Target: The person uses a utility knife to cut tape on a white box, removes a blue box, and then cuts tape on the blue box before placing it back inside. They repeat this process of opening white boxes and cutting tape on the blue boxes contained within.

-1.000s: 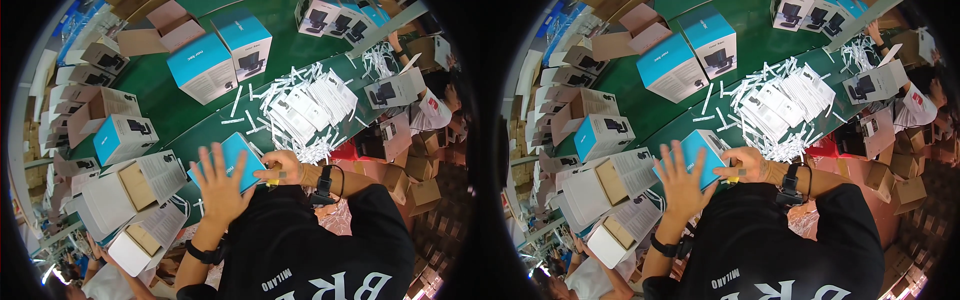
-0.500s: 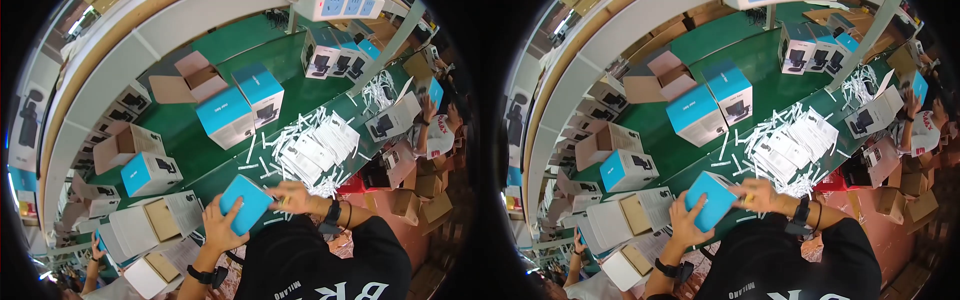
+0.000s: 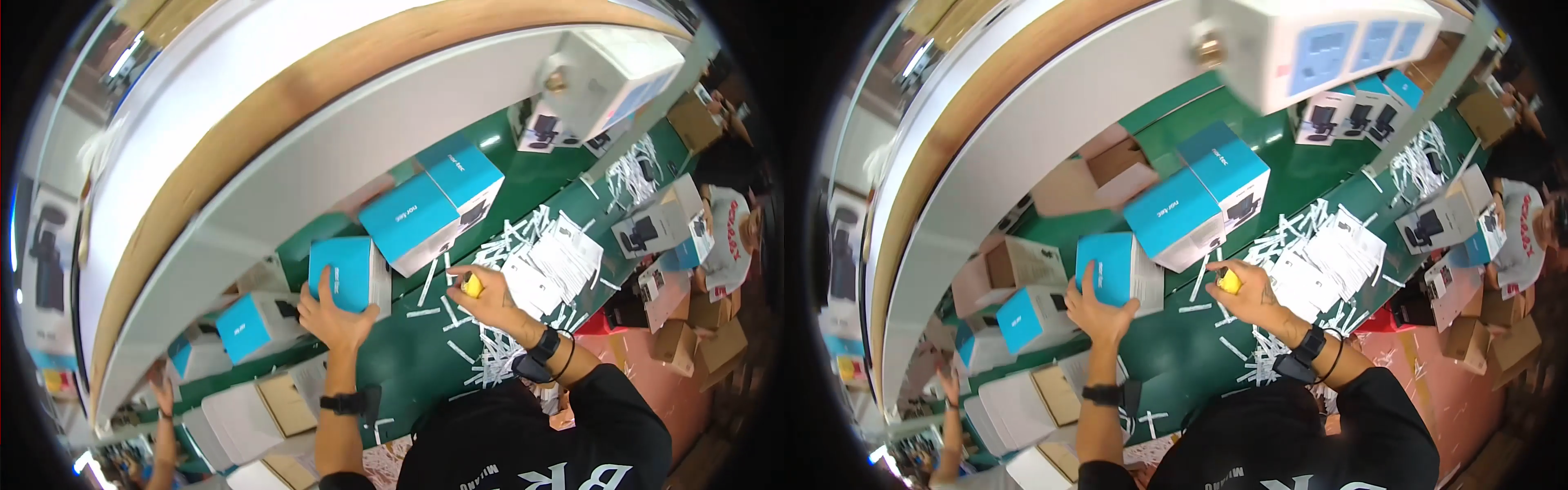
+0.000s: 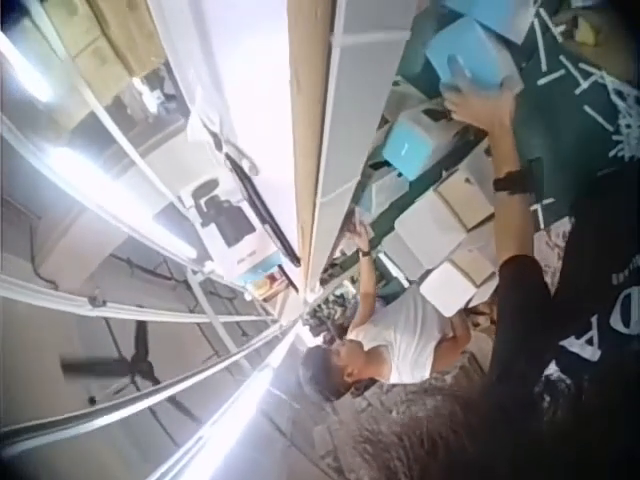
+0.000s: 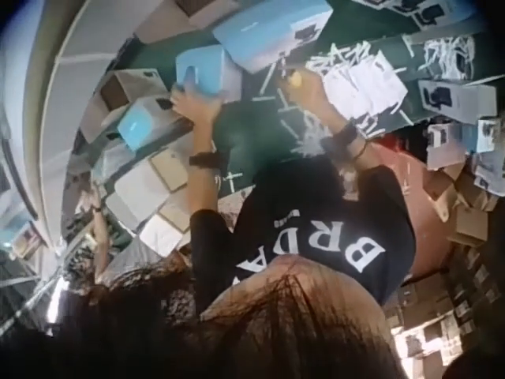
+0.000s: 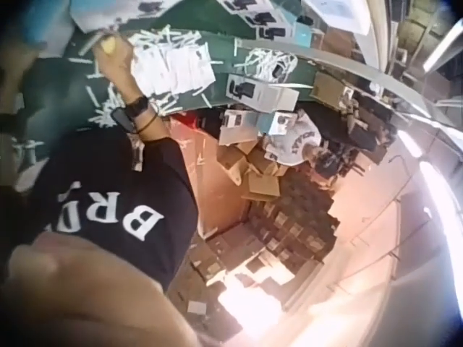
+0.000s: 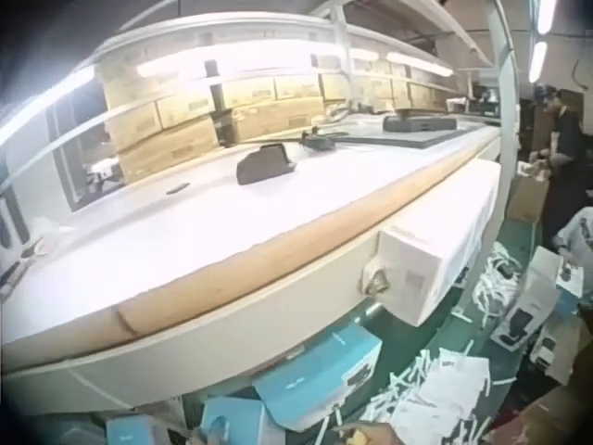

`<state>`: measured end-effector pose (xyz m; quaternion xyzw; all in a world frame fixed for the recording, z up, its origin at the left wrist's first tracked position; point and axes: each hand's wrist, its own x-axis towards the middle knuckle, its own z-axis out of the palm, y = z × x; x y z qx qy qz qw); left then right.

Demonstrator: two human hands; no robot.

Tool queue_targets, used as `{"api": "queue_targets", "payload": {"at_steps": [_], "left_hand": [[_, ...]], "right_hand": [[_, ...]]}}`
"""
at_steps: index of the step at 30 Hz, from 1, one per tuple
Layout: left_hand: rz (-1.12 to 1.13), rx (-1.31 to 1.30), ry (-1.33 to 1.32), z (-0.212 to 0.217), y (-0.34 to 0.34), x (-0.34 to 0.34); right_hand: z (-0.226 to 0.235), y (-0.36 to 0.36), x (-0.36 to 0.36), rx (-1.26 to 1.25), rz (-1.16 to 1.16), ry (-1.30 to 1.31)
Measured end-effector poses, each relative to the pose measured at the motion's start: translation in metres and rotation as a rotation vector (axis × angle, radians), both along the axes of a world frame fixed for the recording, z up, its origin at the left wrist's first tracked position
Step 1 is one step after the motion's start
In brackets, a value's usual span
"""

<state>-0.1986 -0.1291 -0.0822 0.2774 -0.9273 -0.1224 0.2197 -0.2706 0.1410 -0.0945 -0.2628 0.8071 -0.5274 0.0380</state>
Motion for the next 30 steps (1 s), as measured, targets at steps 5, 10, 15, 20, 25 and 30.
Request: {"api": "queue_targets", "payload": {"at_steps": [5, 10, 15, 20, 25, 30], "left_hand": [[-0.157, 0.048, 0.040, 0.012, 0.059, -0.032], [-0.397, -0.019, 0.097, 0.022, 0.136, -0.098], [-0.569, 0.096, 0.093, 0.016, 0.176, -0.186], [-0.593, -0.082, 0.287, 0.005, 0.171, -0.233], [-0.788, 0.015, 0.350, 0.017, 0.155, -0.223], [-0.465, -0.180, -0.207, 0.036, 0.003, -0.231]], "right_hand": [[-0.043, -0.002, -0.014, -0.075, -0.200, -0.270], [-0.089, 0.028, -0.096, -0.268, -0.324, -0.207], [-0.070, 0.085, -0.149, -0.458, -0.476, -0.409], [-0.112, 0.120, -0.066, -0.412, -0.640, -0.389], [-0.154, 0.130, 0.053, -0.332, -0.749, -0.605], [-0.131, 0.143, 0.059, 0.382, -0.604, -0.095]]}}
